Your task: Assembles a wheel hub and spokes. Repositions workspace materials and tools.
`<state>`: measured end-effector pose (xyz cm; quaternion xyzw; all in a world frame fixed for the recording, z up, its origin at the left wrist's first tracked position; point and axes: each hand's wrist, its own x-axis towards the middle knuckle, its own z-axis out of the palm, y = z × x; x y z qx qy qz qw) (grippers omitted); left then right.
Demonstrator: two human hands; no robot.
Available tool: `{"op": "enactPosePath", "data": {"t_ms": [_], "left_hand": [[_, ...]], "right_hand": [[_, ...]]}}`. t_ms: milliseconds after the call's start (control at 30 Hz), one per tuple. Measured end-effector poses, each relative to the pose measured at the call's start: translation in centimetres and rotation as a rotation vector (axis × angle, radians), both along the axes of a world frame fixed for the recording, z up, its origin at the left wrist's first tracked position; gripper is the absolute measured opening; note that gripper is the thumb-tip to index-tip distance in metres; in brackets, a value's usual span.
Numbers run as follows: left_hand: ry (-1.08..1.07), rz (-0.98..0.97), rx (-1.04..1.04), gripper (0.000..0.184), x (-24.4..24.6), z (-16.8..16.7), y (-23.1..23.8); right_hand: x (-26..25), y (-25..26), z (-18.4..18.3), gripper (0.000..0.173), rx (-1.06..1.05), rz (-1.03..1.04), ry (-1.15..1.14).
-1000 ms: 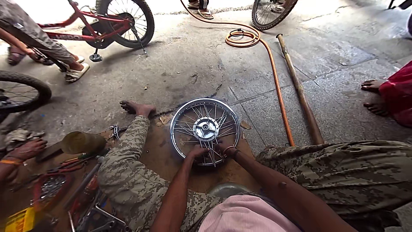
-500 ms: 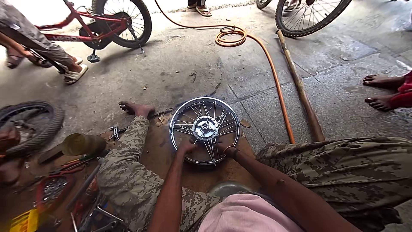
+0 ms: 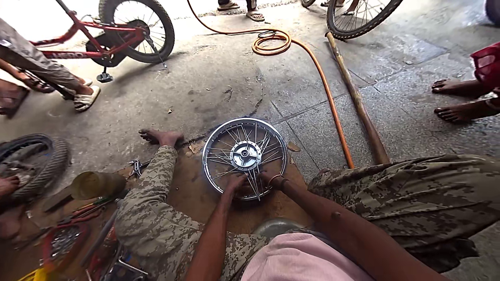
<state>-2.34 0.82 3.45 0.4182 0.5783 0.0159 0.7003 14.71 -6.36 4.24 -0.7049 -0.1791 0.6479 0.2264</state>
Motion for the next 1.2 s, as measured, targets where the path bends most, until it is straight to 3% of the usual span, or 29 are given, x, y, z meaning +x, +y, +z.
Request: {"op": "enactPosePath", "data": {"t_ms": [100,300,767,900,933,1033,1200], "left_hand": [[0.013,-0.077,0.030,0.029,0.7,-0.8,0.1],[0.038,-0.174,0.030,0.032,1.3,-2.5,-0.8],[0.341,-0.502,0.476,0.037,1.6,-1.5,-2.6],[0.598,-0.501,0.569,0.076,2.2,1.4,-3.2],[0.629,-0.494,0.607,0.077,2.3,2.1,-3.3],[0.594,-0.482,0.685,0.043,2.4,3.0,-3.2],[0.519,-0.517,0.504,0.032,2.1,3.4,-1.6]], "right_hand": [[0.1,-0.2,0.2,0.032,0.014,0.025,-0.012],[-0.1,-0.4,-1.3,0.032,0.028,0.050,0.018],[0.3,-0.3,-3.5,0.030,0.027,0.119,-0.001],[0.2,-0.1,-3.4,0.033,0.030,0.143,-0.029],[0.2,-0.1,-3.4,0.033,0.033,0.145,-0.033],[0.4,-0.2,-2.8,0.033,0.040,0.207,-0.082],[0.2,-0.2,-3.1,0.032,0.045,0.208,-0.069]]}}
